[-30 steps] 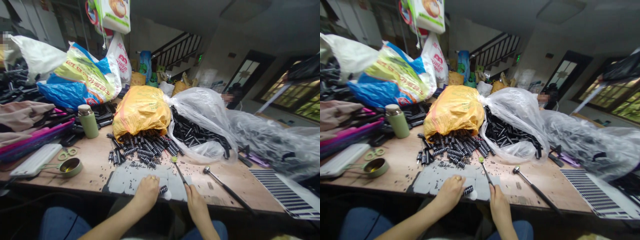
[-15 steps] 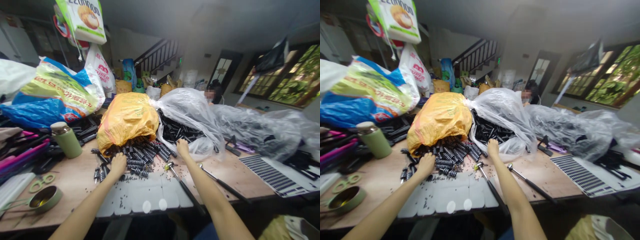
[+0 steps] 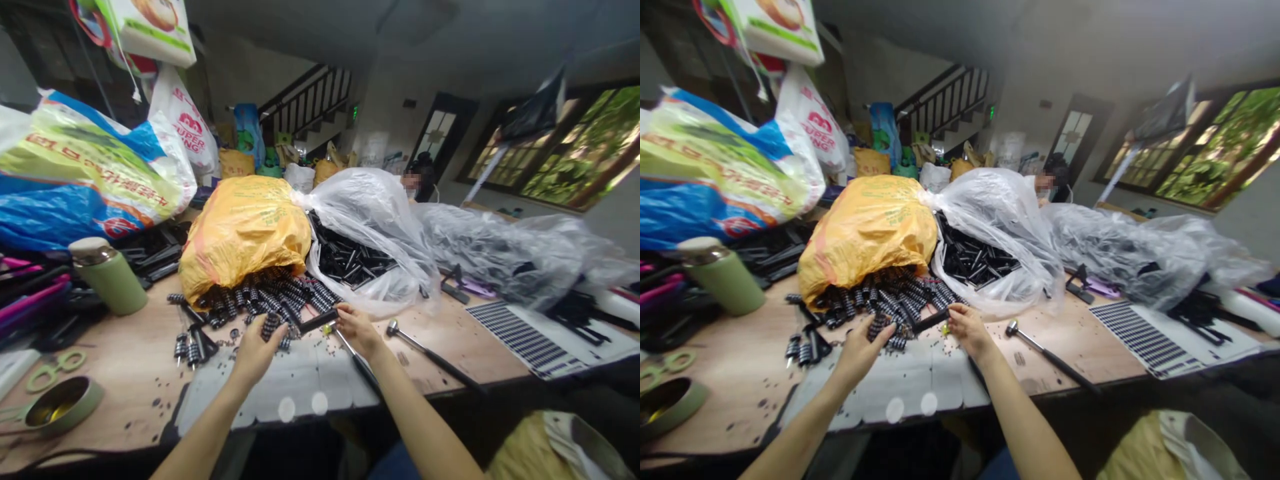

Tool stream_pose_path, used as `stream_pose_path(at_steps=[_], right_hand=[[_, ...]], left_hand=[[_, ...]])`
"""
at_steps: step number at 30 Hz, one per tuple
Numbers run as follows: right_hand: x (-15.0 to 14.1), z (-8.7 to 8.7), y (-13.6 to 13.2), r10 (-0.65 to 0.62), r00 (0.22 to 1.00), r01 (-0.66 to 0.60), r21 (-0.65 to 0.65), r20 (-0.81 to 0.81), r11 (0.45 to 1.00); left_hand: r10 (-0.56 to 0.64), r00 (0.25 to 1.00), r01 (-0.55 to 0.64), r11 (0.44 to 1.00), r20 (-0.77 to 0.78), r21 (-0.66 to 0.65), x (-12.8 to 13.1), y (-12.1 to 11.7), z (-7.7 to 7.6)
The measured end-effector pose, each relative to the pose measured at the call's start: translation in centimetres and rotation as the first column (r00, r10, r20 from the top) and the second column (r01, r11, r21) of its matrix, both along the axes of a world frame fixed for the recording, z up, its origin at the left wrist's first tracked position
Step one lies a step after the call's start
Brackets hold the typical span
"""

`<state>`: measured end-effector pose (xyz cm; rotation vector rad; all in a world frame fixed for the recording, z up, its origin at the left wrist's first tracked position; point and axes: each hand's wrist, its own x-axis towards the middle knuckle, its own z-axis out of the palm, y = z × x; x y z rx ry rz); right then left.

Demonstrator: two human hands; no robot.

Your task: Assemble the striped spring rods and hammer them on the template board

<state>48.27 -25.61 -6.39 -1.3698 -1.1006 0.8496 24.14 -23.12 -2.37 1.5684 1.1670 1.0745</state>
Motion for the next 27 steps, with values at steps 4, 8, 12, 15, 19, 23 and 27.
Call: stream_pose_path(at_steps=[4,8,12,15,19,23,27], right_hand=[[-2.4,-0.6,-1.7,0.137,0.977,-0.144,-0.031,-0.160,0.989],[-3.8,-0.6,-0.2,0.132,0.974,-0.134,0.000,-0.185,0.991],[-5.7,-0.4,-0.2,0.096,0.974,-0.126,0.137,0.204,0.982],[-8.3,-0.9,-2.4,-0.087,0.798,-0.103,0.277,0.596,0.955],[-13.5,-2.5,-7.2,-0.033,0.672,-0.260,0.278,0.740,0.925],[-17.9,-4.5,-9.7,0.093,0.419,-0.419,0.102,0.903,0.902],[-17.3,-4.5,-7.9,0.114,0.428,-0.461,0.108,0.896,0.881]], left_hand=[[-0.357,0.920,0.368,0.929,-0.163,0.045,2.1,0.3,-0.4],[-0.343,0.935,0.336,0.938,-0.086,-0.088,2.9,2.1,-3.5],[-0.184,0.981,0.186,0.983,-0.067,0.012,2.7,3.3,-6.0],[-0.143,0.988,0.147,0.986,-0.056,0.075,2.6,3.5,-6.7],[-0.132,0.991,0.134,0.987,-0.027,0.088,3.3,3.2,-7.2],[-0.144,0.989,0.143,0.989,0.024,0.044,3.3,3.3,-6.5],[-0.124,0.988,0.129,0.991,0.097,-0.045,1.1,3.6,-3.0]])
